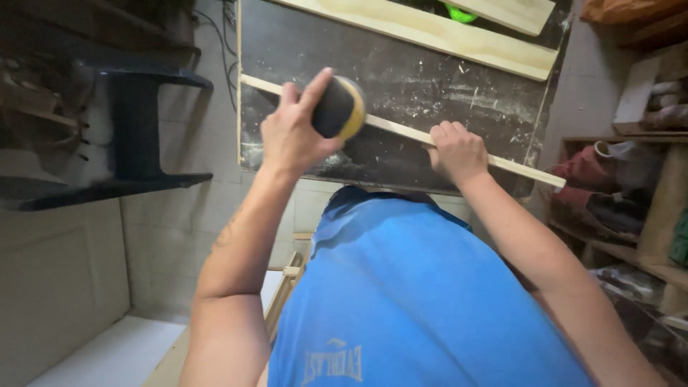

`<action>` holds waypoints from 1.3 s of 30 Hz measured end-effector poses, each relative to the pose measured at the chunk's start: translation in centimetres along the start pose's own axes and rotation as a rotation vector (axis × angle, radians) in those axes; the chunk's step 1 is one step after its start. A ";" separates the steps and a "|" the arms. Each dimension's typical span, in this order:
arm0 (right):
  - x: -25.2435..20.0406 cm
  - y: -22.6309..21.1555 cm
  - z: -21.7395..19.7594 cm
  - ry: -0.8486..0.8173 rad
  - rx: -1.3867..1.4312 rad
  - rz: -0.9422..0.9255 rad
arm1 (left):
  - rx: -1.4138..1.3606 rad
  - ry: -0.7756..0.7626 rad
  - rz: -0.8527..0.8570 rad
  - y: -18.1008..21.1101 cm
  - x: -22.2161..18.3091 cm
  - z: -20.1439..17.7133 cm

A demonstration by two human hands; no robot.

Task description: Sanding multiple wooden strips using an orbital sander on a workbench to smooth the surfaces and edges.

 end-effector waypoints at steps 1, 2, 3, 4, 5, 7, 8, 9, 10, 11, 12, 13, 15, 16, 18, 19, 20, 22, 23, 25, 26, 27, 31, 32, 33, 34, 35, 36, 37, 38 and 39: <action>0.2 -0.1 0.0 -0.024 0.012 0.006 | 0.007 -0.019 0.025 0.8 0.4 0.4; 0.0 0.1 0.4 -0.024 0.019 -0.006 | 0.012 -0.017 0.013 1.8 0.3 0.4; -0.1 0.1 0.4 0.039 0.025 -0.030 | -0.002 -0.015 0.057 3.2 0.3 0.4; -0.1 0.3 0.3 0.107 0.030 -0.049 | -0.016 -0.010 0.108 4.6 0.6 0.4; 0.0 0.2 0.2 0.111 0.035 -0.056 | -0.010 -0.006 0.102 5.1 0.5 0.4; -0.2 -0.2 -0.8 0.233 -0.047 -0.111 | 0.012 -0.103 0.176 6.7 0.4 1.4; -0.1 -0.2 -0.8 0.232 -0.043 -0.115 | 0.014 -0.104 0.171 6.9 0.4 1.1; 0.1 0.0 -0.7 0.218 -0.019 -0.105 | 0.041 -0.127 0.165 7.1 0.4 1.0; 0.1 0.2 -0.7 0.201 0.004 -0.094 | 0.065 -0.150 0.159 7.3 0.4 0.9; 0.0 0.1 -0.7 0.199 0.006 -0.097 | 0.064 -0.152 0.155 6.2 0.3 1.0; 0.3 0.4 -0.3 0.115 0.022 -0.081 | 0.048 -0.121 0.140 5.1 0.5 0.8; 0.6 0.7 0.2 0.032 0.037 -0.064 | 0.031 -0.090 0.126 4.0 0.6 0.7; 0.9 1.0 0.6 0.023 0.001 -0.087 | 0.051 -0.061 0.050 0.5 1.2 -0.7; 0.8 1.1 0.9 0.011 -0.033 -0.105 | 0.070 -0.035 -0.022 -1.5 1.5 -1.5; 1.2 1.0 0.6 -0.014 -0.023 -0.106 | 0.062 -0.024 -0.099 -5.8 1.8 -2.9; 1.5 1.0 0.5 -0.037 -0.013 -0.111 | 0.055 -0.010 -0.178 -8.3 2.0 -3.6; 1.6 1.1 0.4 -0.037 -0.012 -0.109 | 0.056 -0.011 -0.176 -9.4 1.8 -4.1; 2.0 1.4 0.7 -0.091 0.060 -0.073 | 0.082 0.052 -0.203 -12.1 1.4 -5.6; 2.3 1.4 0.6 -0.089 0.061 -0.072 | 0.084 0.053 -0.202 -12.8 1.4 -5.6; 2.2 1.4 0.9 -0.146 0.086 -0.052 | 0.113 0.120 -0.176 -13.8 1.0 -5.6; 2.2 1.4 1.1 -0.151 0.085 -0.051 | 0.109 0.116 -0.176 -13.4 1.2 -5.5; 2.2 1.3 1.2 -0.152 0.077 -0.054 | 0.114 0.119 -0.172 -12.9 1.3 -5.5; 2.3 1.4 1.1 -0.157 0.085 -0.044 | 0.079 0.089 -0.148 -9.3 2.1 -3.2; 2.4 1.4 1.0 -0.155 0.086 -0.044 | 0.082 0.090 -0.148 -7.9 1.8 -2.4; 2.4 1.6 1.2 -0.185 0.117 -0.027 | 0.036 0.088 -0.097 -6.2 1.6 -1.6; 2.4 1.7 1.3 -0.214 0.148 -0.008 | -0.010 0.086 -0.044 -4.5 1.5 -0.8; 2.3 1.7 1.2 -0.212 0.150 -0.007 | -0.007 0.086 -0.042 -3.1 1.1 0.4; 2.2 1.9 1.2 -0.211 0.141 0.012 | 0.061 0.135 0.013 -1.3 0.8 1.2; 2.1 2.0 1.1 -0.210 0.133 0.031 | 0.129 0.183 0.068 0.5 0.3 2.1; 2.2 2.1 1.2 -0.209 0.132 0.031 | 0.130 0.184 0.068 1.6 0.1 2.4; 2.2 2.3 1.4 -0.212 0.135 0.038 | 0.151 0.181 0.129 3.0 -0.2 2.9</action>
Point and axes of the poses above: each hand's wrist, its own x-axis towards the middle knuckle, its own z-axis out of the palm, y = z × x, the point moved 7 cm from there along x, towards the middle knuckle, and after that the axes turned 10 degrees about x, right-handed, at the moved point
